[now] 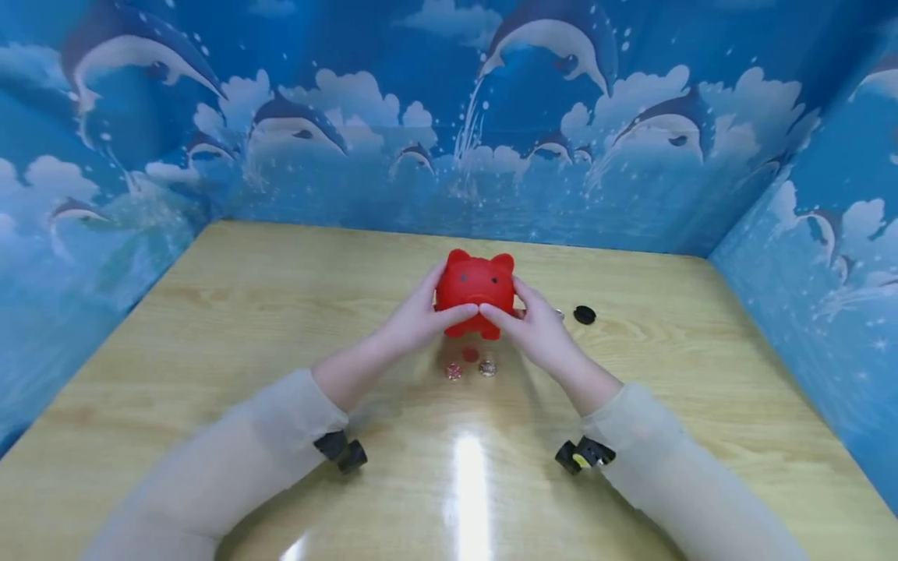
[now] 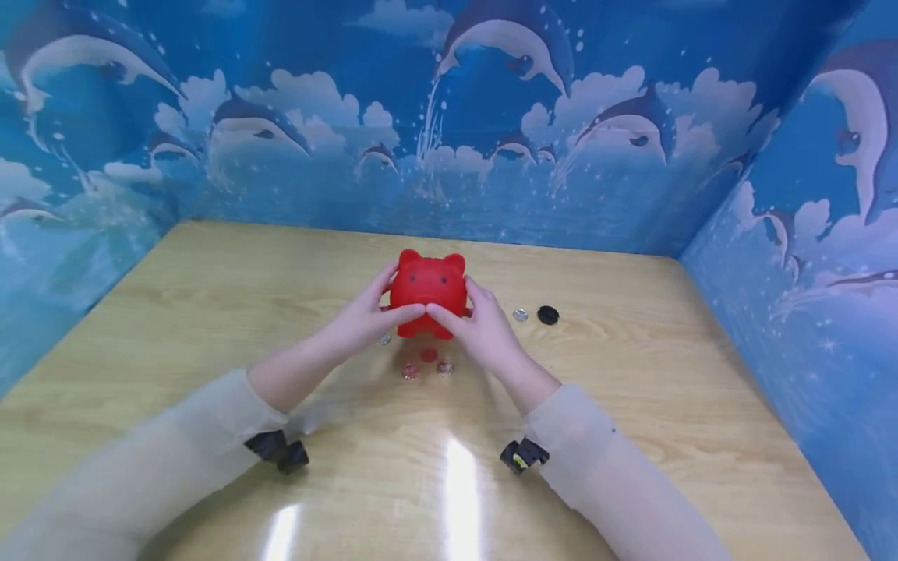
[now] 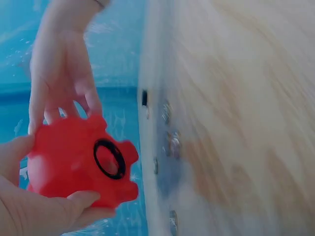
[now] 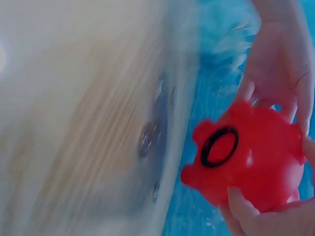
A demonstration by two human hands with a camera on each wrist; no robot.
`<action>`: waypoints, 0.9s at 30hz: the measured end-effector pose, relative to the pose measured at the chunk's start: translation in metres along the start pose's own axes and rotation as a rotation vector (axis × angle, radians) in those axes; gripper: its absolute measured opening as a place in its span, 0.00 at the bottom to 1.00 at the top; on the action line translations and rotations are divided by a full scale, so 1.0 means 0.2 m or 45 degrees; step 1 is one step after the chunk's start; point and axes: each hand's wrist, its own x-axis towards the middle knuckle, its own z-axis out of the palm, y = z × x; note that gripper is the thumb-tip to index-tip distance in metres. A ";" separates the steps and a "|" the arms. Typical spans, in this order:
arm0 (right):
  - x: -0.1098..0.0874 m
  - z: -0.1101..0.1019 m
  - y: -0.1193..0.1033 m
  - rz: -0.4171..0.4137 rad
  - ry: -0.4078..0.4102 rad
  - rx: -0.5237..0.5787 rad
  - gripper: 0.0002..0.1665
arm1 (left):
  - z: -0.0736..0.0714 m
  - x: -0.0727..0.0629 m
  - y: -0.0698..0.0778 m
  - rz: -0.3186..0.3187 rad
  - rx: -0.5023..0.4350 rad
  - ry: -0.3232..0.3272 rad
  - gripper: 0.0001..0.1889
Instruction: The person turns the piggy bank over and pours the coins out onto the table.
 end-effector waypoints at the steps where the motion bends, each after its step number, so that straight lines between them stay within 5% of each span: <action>1: 0.01 0.00 0.02 0.025 -0.028 0.008 0.48 | 0.00 0.00 -0.01 -0.030 0.015 -0.005 0.45; 6: -0.01 0.00 0.04 -0.014 0.031 -0.037 0.52 | 0.01 -0.01 -0.03 0.028 -0.039 0.025 0.45; 12: -0.03 -0.01 0.01 -0.362 0.209 -0.108 0.54 | 0.01 -0.03 0.00 0.356 -0.051 0.076 0.45; 14: -0.01 -0.02 0.02 -0.338 0.155 -0.076 0.54 | 0.01 -0.03 -0.01 0.322 -0.036 0.058 0.46; 18: 0.00 -0.02 0.06 -0.060 -0.038 0.010 0.54 | 0.01 -0.02 -0.04 0.072 -0.012 -0.015 0.46; 21: 0.00 -0.02 0.07 -0.020 -0.055 -0.003 0.55 | 0.00 -0.01 -0.04 0.058 0.036 -0.031 0.47; 23: -0.01 -0.02 0.05 -0.097 -0.003 -0.013 0.54 | -0.01 -0.02 -0.03 0.125 0.067 -0.014 0.47; 27: -0.05 -0.01 0.01 -0.470 0.197 -0.084 0.54 | -0.02 -0.05 0.03 0.478 0.254 0.064 0.48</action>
